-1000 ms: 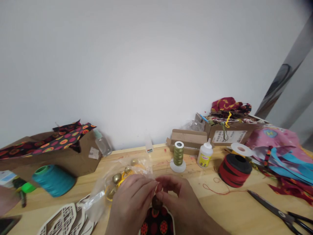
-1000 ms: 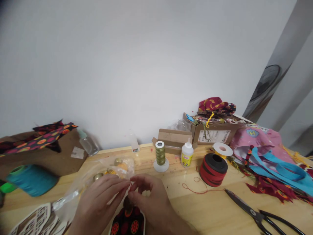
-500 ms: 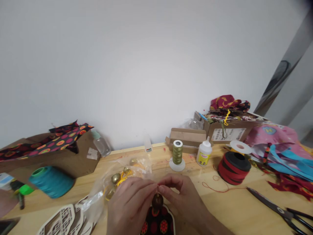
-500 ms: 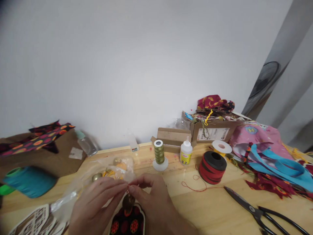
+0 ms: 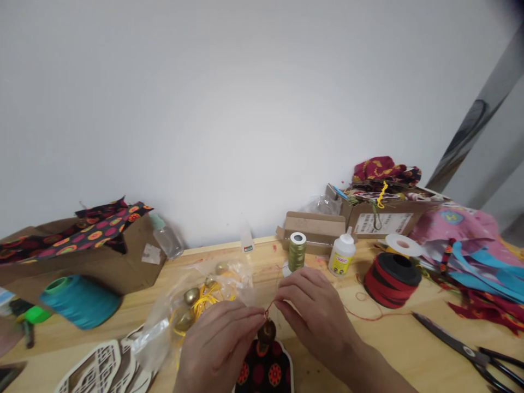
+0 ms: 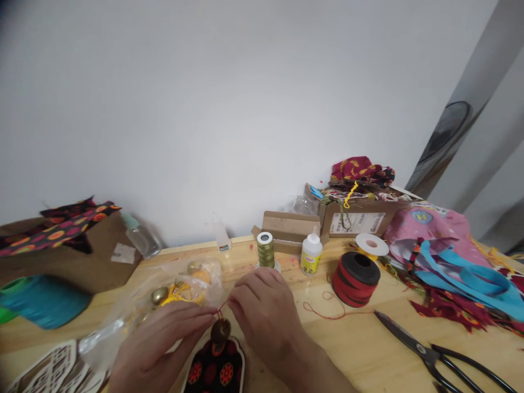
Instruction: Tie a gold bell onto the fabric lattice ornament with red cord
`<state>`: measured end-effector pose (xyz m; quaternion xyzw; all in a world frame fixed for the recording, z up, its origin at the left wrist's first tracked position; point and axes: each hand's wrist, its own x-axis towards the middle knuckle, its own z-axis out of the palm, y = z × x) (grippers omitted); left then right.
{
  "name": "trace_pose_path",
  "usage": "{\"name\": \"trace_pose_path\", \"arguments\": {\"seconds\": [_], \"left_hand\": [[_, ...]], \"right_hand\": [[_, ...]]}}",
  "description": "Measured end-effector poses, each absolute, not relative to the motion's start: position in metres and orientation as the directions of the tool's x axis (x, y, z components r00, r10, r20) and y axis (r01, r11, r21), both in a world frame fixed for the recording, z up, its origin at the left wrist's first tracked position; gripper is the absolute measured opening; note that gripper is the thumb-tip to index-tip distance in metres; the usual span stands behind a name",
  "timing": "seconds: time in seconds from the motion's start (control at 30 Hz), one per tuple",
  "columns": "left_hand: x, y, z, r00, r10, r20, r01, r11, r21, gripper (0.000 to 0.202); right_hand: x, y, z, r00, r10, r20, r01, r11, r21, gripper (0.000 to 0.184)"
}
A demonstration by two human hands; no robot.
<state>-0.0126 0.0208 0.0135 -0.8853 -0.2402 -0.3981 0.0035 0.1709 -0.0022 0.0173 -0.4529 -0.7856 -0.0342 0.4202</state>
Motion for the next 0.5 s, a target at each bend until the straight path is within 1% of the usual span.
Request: {"name": "trace_pose_path", "arguments": {"seconds": [0.1, 0.17, 0.27, 0.5], "left_hand": [[-0.012, 0.022, 0.016, 0.581, 0.382, 0.719, 0.395, -0.904, 0.161, 0.011], [-0.011, 0.023, 0.018, 0.588, 0.369, 0.719, 0.388, -0.909, 0.149, 0.011], [-0.011, 0.025, 0.021, 0.613, 0.354, 0.706, 0.380, -0.916, 0.128, 0.013], [-0.015, 0.031, 0.025, 0.721, 0.288, 0.630, 0.286, -0.952, 0.108, 0.012]], "right_hand": [[0.173, 0.000, 0.015, -0.226, 0.651, 0.725, 0.760, 0.583, -0.286, 0.014], [0.174, 0.001, 0.014, -0.217, 0.657, 0.722, 0.777, 0.564, -0.280, 0.013], [0.176, 0.003, 0.014, -0.215, 0.679, 0.702, 0.811, 0.525, -0.259, 0.013], [0.182, 0.009, 0.010, -0.253, 0.739, 0.625, 0.883, 0.440, -0.163, 0.013]]}}
